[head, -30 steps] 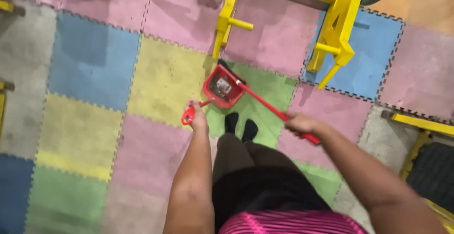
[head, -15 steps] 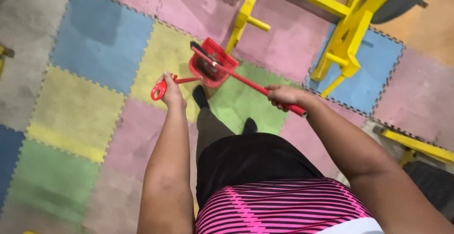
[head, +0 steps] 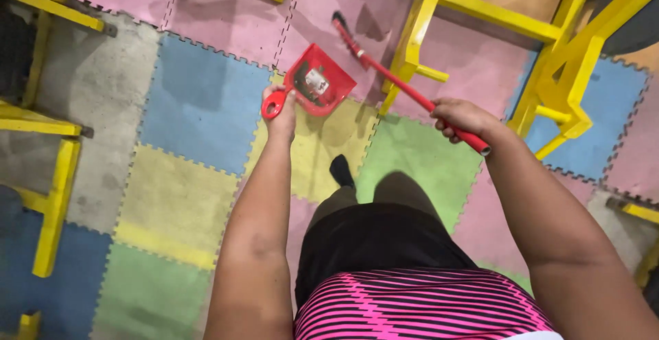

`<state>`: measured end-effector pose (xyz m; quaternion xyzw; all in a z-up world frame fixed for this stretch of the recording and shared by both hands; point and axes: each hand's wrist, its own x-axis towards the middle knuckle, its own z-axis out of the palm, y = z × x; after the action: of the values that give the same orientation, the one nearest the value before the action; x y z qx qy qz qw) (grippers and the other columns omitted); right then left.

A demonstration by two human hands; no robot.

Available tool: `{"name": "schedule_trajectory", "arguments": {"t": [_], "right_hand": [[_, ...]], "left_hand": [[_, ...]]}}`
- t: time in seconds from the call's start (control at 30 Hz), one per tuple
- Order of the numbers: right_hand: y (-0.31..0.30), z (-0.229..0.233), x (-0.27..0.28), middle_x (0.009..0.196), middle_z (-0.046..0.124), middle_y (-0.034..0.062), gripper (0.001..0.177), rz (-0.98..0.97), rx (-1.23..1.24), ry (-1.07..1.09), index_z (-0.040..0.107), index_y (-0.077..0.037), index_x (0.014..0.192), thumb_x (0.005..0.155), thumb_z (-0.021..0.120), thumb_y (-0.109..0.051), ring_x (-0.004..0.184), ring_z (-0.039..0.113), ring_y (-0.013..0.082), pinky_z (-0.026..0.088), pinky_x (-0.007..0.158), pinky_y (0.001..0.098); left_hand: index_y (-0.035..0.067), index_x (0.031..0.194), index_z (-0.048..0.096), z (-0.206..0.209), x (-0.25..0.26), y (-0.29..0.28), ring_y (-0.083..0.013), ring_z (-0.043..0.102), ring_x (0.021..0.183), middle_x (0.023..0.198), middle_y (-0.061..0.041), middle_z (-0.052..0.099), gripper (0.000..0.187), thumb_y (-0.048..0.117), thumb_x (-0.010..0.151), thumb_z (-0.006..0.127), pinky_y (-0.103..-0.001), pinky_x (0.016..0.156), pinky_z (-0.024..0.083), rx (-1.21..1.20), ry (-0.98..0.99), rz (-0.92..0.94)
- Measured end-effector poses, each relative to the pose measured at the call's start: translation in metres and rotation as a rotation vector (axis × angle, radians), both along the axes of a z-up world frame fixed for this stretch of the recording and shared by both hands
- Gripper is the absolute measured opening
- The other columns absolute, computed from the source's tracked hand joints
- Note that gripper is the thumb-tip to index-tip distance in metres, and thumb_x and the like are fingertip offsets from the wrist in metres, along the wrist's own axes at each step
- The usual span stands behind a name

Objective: Sweeping the floor of a gym using a small hand broom and a dustpan.

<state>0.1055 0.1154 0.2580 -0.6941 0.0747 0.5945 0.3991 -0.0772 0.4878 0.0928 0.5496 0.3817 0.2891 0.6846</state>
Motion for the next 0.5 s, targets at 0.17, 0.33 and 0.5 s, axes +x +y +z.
{"name": "schedule_trajectory", "arguments": {"t": [0.17, 0.33, 0.5], "right_hand": [[0.032, -0.024, 0.027, 0.074, 0.050, 0.0003, 0.042, -0.095, -0.041, -0.080, 0.052, -0.008, 0.134, 0.094, 0.059, -0.017, 0.052, 0.044, 0.0093, 0.037, 0.043, 0.0281], [0.057, -0.045, 0.063, 0.073, 0.050, 0.0017, 0.044, -0.102, -0.107, -0.147, 0.050, -0.014, 0.136, 0.093, 0.059, -0.015, 0.051, 0.046, 0.0114, 0.039, 0.043, 0.0300], [0.083, -0.086, 0.128, 0.075, 0.050, 0.0005, 0.055, -0.152, -0.083, -0.093, 0.047, -0.011, 0.147, 0.093, 0.058, -0.014, 0.053, 0.046, 0.0101, 0.038, 0.043, 0.0297]], "left_hand": [[0.012, 0.105, 0.051, 0.001, 0.039, 0.030, -0.0121, 0.063, 0.084, 0.102, -0.003, 0.058, 0.021, -0.002, 0.096, 0.065, -0.028, 0.077, 0.053, 0.014, 0.096, -0.219], [0.011, 0.102, 0.052, -0.020, 0.081, 0.044, -0.0142, 0.057, 0.090, 0.100, -0.002, 0.057, 0.023, -0.002, 0.094, 0.068, -0.030, 0.080, 0.049, 0.124, 0.076, -0.189], [0.012, 0.099, 0.053, -0.059, 0.129, 0.056, -0.0147, 0.058, 0.097, 0.102, 0.001, 0.059, 0.021, 0.001, 0.093, 0.070, -0.031, 0.088, 0.051, 0.296, 0.251, -0.178]]}}
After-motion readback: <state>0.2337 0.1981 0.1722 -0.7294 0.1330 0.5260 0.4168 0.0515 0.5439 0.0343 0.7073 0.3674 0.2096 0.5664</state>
